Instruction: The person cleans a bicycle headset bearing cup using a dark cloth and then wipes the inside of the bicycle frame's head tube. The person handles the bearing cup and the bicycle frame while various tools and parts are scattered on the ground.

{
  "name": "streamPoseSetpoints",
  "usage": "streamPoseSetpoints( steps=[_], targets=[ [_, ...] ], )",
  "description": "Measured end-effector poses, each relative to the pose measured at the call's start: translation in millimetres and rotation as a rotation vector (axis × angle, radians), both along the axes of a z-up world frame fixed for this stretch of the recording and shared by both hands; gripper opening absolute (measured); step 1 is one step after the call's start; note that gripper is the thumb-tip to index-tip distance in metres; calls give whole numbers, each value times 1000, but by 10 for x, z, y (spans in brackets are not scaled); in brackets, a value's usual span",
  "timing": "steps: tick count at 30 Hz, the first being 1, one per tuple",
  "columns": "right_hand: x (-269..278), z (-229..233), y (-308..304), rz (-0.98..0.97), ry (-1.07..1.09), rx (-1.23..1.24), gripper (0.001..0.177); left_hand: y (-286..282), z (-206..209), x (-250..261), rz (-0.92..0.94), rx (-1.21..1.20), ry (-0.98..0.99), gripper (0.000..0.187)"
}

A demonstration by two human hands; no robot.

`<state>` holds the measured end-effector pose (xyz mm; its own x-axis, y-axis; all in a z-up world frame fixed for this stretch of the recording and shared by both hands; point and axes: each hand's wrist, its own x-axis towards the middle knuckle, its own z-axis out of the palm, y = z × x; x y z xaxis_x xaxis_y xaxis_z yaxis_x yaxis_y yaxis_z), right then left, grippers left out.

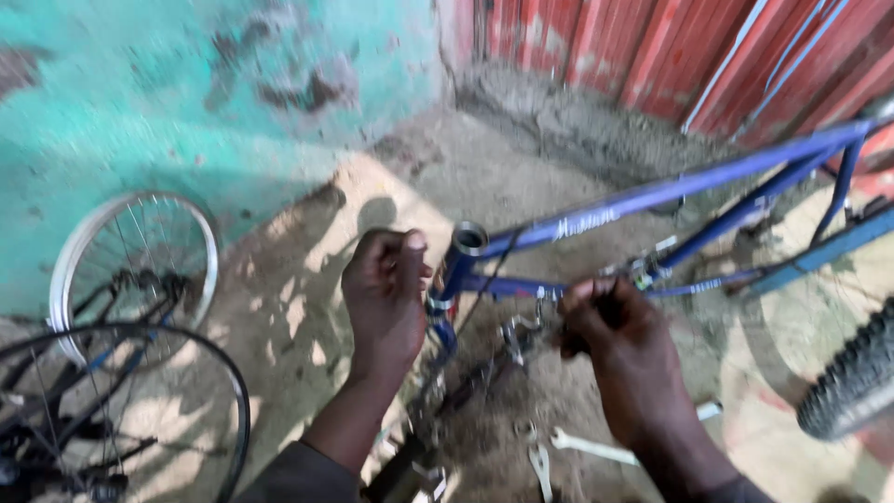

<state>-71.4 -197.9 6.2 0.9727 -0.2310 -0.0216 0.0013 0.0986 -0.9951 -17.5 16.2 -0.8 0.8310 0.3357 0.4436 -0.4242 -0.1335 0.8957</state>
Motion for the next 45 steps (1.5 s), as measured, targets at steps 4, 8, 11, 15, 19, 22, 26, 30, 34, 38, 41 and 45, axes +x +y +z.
streamPoseSetpoints(
  steps=[4,8,11,15,19,22,26,30,34,38,41,45],
  targets=[
    [-85,81,46,99,-15,-26,6,-121,234,-534,-432,323,207,21],
    [-149,-30,165,270,-62,-101,7,-148,174,-796,-653,372,438,16],
    [-189,-37,240,367,-84,-150,11,-92,275,-876,-630,474,512,20],
    [-179,-135,324,482,-113,-103,16,116,119,-864,-509,630,214,25],
    [-212,-173,431,567,-113,-114,16,262,74,-828,-457,606,333,33],
    [-158,-293,453,454,11,47,9,436,-23,-758,-424,618,378,29],
    [-66,-461,431,388,65,-38,21,622,4,-716,-394,737,318,23],
    [-120,-470,432,419,147,-206,22,768,-213,-642,-362,1212,551,25],
    [-273,-250,506,531,229,-409,23,841,-375,-615,-480,1321,698,33],
    [-239,-596,468,808,127,-1022,21,877,-464,-562,-494,1379,678,39],
    [-267,-753,539,862,104,-992,21,683,-129,-649,-571,1351,824,35],
    [-237,-819,601,644,477,-41,32,586,-575,-708,-784,1019,637,40]
  ],
)
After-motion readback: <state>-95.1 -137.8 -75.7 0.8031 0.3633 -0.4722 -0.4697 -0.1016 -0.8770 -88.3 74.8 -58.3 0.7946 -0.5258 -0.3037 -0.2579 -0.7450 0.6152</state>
